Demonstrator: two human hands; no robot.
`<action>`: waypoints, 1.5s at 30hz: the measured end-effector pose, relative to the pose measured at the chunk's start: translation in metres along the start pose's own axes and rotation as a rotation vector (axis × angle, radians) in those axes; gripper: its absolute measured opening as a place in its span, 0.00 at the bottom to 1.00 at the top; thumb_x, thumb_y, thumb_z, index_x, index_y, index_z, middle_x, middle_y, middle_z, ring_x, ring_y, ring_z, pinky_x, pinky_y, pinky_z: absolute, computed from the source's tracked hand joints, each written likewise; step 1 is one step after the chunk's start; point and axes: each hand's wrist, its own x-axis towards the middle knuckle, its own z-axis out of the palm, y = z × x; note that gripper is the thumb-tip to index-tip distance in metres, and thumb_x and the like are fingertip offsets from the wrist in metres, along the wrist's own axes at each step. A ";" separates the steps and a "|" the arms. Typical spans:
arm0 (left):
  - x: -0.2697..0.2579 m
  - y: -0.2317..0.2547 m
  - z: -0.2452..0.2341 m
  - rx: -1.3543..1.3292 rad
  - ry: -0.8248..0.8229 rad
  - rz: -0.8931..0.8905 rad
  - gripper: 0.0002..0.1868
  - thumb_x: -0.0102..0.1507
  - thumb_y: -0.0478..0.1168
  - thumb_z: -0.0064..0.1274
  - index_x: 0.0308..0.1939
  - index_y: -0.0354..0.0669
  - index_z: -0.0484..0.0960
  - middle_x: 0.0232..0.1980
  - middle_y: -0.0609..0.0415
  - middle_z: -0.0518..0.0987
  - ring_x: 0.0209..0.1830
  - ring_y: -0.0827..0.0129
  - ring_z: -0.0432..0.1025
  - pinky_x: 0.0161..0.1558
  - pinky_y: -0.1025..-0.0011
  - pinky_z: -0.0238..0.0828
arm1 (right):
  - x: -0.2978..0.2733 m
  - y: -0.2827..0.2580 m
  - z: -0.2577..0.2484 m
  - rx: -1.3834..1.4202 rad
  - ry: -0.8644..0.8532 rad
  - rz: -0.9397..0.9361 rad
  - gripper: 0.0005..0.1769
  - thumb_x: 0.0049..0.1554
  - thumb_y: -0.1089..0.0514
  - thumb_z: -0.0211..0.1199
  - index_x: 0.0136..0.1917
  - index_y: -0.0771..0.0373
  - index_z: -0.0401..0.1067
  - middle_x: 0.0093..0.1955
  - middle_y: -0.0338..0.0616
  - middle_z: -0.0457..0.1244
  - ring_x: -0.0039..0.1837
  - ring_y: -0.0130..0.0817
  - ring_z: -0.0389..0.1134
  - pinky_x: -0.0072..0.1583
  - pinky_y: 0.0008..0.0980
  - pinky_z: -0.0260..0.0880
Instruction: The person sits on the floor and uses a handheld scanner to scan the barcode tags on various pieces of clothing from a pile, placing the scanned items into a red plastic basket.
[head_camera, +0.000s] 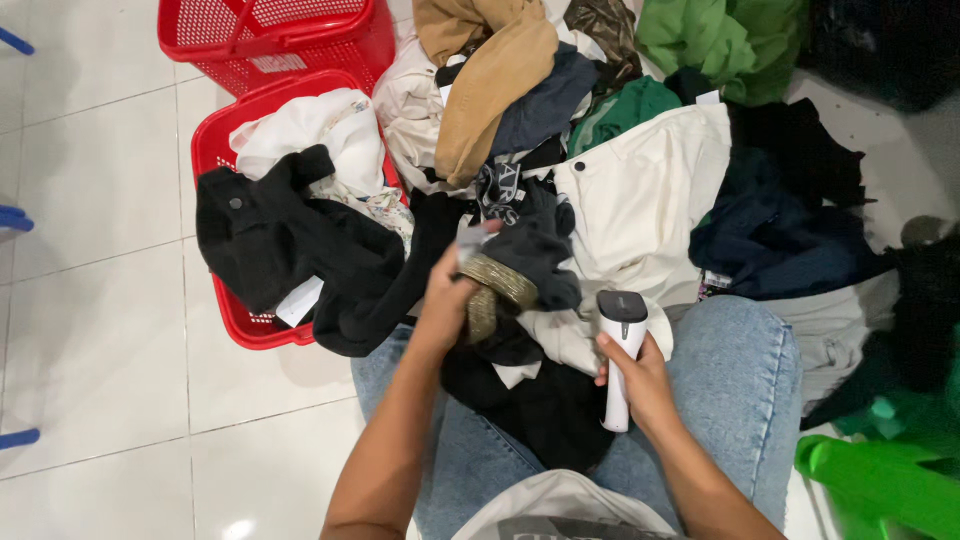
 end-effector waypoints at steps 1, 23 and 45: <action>-0.001 -0.007 -0.010 -0.236 0.269 -0.069 0.36 0.53 0.30 0.51 0.68 0.41 0.73 0.60 0.40 0.76 0.61 0.51 0.69 0.64 0.51 0.65 | 0.001 0.003 0.000 -0.032 -0.011 0.010 0.21 0.55 0.57 0.72 0.51 0.71 0.66 0.34 0.49 0.59 0.30 0.41 0.67 0.31 0.39 0.75; 0.042 0.002 0.022 1.488 -0.023 0.405 0.52 0.52 0.52 0.72 0.74 0.35 0.67 0.82 0.34 0.50 0.84 0.46 0.41 0.77 0.41 0.36 | 0.012 0.027 0.003 -0.160 -0.051 0.045 0.24 0.54 0.55 0.74 0.53 0.71 0.65 0.33 0.54 0.61 0.30 0.43 0.68 0.35 0.39 0.74; 0.020 0.073 -0.139 -0.171 0.438 0.241 0.09 0.59 0.40 0.58 0.42 0.45 0.83 0.43 0.54 0.78 0.40 0.69 0.74 0.46 0.74 0.74 | 0.000 0.009 0.011 -0.144 -0.073 0.088 0.25 0.54 0.56 0.74 0.53 0.73 0.65 0.38 0.52 0.60 0.36 0.42 0.68 0.36 0.39 0.78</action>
